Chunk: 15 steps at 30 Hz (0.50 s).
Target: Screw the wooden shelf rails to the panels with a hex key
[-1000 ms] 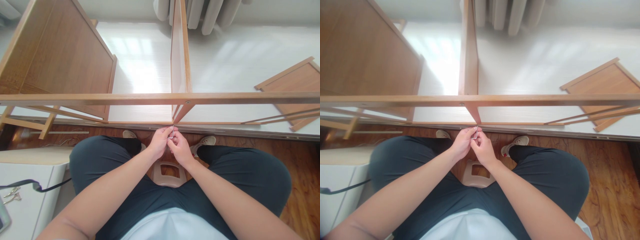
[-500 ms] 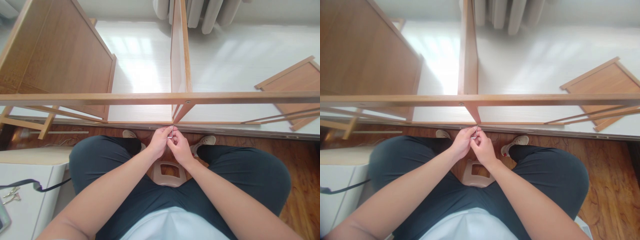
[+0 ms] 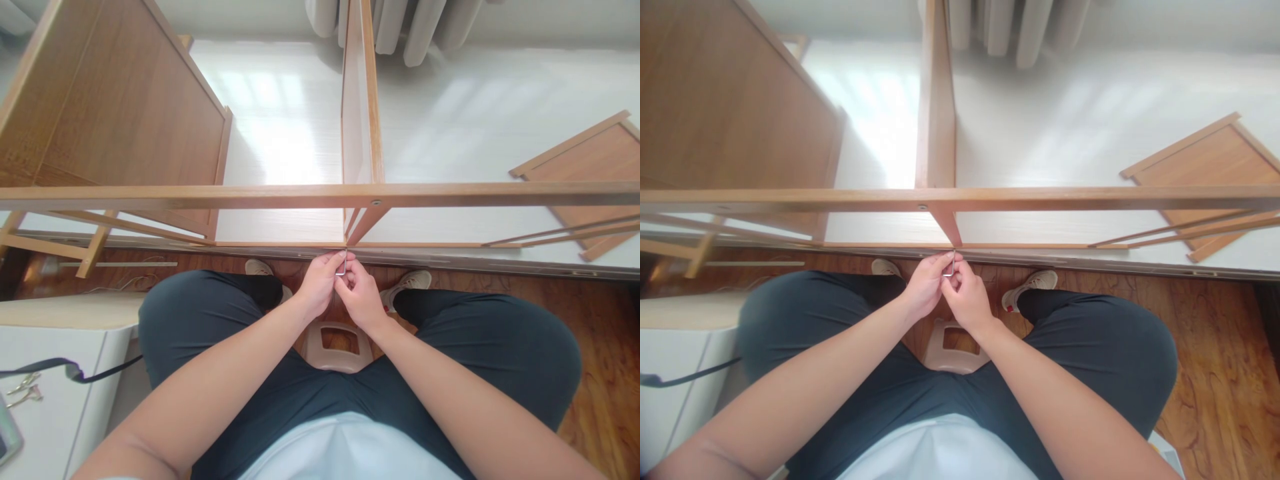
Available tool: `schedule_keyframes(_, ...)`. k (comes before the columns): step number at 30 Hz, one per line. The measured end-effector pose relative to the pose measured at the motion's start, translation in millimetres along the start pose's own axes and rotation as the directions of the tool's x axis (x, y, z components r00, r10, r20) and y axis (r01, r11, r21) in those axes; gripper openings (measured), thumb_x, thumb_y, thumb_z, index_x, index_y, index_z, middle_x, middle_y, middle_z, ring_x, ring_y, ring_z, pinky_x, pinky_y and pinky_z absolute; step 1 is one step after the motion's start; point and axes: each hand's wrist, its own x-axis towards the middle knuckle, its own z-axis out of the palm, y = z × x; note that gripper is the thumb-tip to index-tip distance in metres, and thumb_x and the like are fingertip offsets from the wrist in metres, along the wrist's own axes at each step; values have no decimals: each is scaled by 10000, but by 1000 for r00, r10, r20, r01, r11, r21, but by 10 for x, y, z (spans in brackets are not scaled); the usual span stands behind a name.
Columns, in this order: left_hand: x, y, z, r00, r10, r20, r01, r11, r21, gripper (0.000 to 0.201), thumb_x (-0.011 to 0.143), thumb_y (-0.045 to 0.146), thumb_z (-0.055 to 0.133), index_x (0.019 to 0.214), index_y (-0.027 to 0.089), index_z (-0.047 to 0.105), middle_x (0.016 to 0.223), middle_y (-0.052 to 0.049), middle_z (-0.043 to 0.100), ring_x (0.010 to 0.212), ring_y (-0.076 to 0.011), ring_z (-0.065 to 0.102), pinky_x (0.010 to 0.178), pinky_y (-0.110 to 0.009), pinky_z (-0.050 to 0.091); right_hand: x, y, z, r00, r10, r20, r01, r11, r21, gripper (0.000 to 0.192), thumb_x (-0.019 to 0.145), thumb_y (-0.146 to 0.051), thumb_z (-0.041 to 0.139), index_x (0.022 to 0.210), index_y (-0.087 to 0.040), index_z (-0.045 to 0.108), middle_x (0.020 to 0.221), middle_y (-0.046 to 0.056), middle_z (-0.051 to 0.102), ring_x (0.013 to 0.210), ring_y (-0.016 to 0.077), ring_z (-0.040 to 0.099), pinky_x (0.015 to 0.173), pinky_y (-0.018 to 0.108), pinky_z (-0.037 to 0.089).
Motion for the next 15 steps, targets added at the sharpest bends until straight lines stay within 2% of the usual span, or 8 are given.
schedule_keyframes(15, -14, 23, 21, 1000, -11, -4, 11, 1000, -11, 270, 756, 320, 848, 855, 92, 741, 663, -26, 685, 550, -128, 615, 542, -244, 497, -10, -8, -10, 1000, -4, 8, 4, 1000, -16, 114, 899, -323, 624, 960, -236, 583, 616, -71, 560, 565, 147, 524, 610, 274, 372)
